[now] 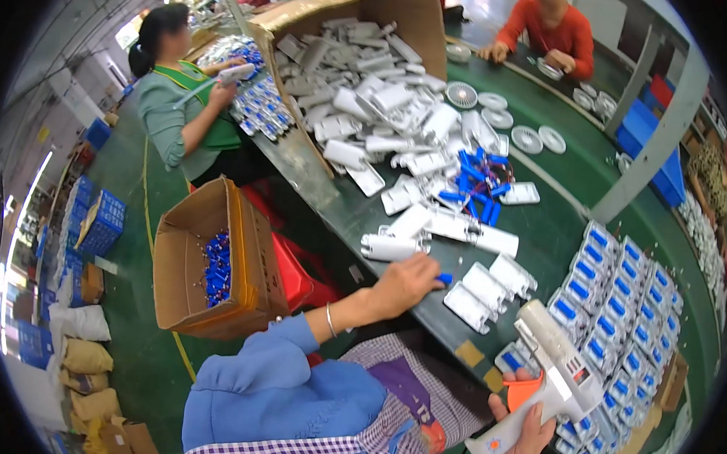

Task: Apply glue using a glue gun to assemble plastic housings for electronic components on a production line.

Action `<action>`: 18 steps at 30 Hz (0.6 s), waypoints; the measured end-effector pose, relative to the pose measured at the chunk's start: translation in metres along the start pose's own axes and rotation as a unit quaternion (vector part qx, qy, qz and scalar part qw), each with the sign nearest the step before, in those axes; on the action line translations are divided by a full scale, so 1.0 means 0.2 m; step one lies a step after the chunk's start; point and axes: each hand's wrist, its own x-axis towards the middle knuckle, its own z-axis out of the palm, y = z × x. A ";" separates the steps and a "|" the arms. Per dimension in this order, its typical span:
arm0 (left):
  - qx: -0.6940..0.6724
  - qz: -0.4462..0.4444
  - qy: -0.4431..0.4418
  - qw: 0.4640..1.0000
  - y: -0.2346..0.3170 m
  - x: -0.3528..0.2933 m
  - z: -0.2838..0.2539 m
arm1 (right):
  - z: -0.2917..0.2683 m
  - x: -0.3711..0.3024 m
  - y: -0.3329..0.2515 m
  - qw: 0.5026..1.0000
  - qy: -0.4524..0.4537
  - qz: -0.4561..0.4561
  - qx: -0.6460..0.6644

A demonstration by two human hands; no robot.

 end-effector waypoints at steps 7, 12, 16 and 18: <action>-0.033 -0.007 0.072 0.997 -0.03 -0.03 0.03 | 0.06 0.01 -0.03 0.996 0.063 0.058 0.000; -0.029 -0.015 0.043 0.999 -0.01 -0.06 -0.02 | 0.04 0.02 -0.02 0.997 0.041 0.063 -0.002; -0.073 -0.058 0.048 0.994 0.02 -0.07 -0.01 | 0.01 0.02 0.00 0.996 0.065 0.063 0.002; -0.097 -0.061 0.045 0.992 0.03 -0.05 0.02 | -0.04 0.04 0.03 0.997 0.065 0.039 0.003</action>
